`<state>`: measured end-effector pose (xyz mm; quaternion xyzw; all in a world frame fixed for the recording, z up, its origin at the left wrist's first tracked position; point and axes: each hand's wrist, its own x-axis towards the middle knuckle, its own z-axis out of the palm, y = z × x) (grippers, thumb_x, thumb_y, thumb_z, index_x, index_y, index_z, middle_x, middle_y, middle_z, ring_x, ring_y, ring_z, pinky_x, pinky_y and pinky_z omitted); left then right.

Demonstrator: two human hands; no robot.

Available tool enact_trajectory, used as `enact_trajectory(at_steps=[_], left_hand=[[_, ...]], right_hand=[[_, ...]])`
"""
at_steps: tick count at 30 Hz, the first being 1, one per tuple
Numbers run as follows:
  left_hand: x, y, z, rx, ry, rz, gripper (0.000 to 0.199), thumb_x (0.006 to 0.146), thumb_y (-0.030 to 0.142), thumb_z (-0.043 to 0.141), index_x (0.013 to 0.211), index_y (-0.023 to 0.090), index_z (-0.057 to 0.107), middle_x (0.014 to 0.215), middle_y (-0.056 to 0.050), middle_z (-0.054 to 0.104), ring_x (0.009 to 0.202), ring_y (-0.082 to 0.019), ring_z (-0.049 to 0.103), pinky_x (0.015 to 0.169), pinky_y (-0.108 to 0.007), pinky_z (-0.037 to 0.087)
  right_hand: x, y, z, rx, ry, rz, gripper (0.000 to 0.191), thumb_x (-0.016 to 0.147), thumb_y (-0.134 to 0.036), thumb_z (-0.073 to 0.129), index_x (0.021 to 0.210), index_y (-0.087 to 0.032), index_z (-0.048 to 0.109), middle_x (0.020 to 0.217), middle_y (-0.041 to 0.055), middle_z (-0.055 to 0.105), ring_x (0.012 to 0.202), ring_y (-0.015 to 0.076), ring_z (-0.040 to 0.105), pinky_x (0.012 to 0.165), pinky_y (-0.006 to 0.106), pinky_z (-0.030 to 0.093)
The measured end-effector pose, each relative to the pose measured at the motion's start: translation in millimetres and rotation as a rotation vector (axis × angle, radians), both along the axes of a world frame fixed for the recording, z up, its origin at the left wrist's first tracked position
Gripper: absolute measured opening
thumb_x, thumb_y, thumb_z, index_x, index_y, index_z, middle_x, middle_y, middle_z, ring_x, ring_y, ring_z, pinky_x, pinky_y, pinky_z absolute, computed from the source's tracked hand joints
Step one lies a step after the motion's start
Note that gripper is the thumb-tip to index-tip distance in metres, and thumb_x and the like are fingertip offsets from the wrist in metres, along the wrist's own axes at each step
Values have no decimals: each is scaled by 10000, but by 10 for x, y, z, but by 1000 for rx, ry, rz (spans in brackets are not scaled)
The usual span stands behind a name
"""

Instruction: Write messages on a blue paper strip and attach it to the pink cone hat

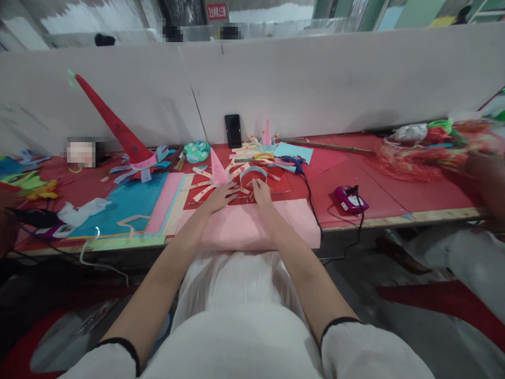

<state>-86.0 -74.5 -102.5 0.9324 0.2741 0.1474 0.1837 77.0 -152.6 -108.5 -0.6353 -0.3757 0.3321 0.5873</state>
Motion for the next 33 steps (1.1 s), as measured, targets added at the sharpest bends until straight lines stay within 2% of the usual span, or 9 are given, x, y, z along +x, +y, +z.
enact_trajectory(at_steps=[7,9,14,20,23,28,33], left_hand=[[-43,-53,20,-60,-26,8,266,850,279,530,1088,274,648,1379,-19,475,1279,-211,415,1081,-393,295],[-52,-62,28,-84,-51,5,255,841,282,543,1070,277,655,1367,-18,489,1271,-213,425,1061,-389,326],[-67,-20,27,-167,-122,1,214,832,306,552,987,250,689,1271,-40,577,1200,-205,501,971,-345,429],[-84,59,-9,-229,-181,23,308,879,370,464,1011,197,682,1116,-71,667,1064,-175,593,958,-331,438],[-82,60,-9,-229,-190,10,297,868,325,483,1075,196,653,1132,-67,659,1054,-165,596,939,-314,452],[-79,25,23,-173,-156,-39,321,748,242,634,1068,237,654,1184,-33,630,1125,-182,549,1000,-327,404],[-74,7,41,-97,-141,-21,280,761,226,615,1036,233,665,1111,-32,657,1034,-178,587,965,-332,423]], right_hand=[[-13,-11,2,6,32,23,270,830,-407,478,682,-198,564,344,-66,446,288,94,408,321,213,317],[-8,-9,1,16,39,22,267,818,-416,499,678,-198,565,362,-64,473,280,87,397,312,213,300],[1,9,-8,37,56,36,250,814,-403,500,668,-201,525,560,-20,647,269,65,390,288,217,267],[-1,15,-17,33,61,89,241,822,-356,498,644,-196,529,490,-25,620,254,74,386,284,216,257],[5,14,-31,37,61,106,242,809,-371,519,644,-195,537,484,-28,620,257,75,391,282,212,261],[9,17,-48,54,71,154,250,769,-408,559,635,-197,547,485,-25,631,262,73,393,283,207,277],[67,50,-47,89,131,122,278,746,-451,562,642,-193,542,508,-7,640,288,79,417,308,219,313]])
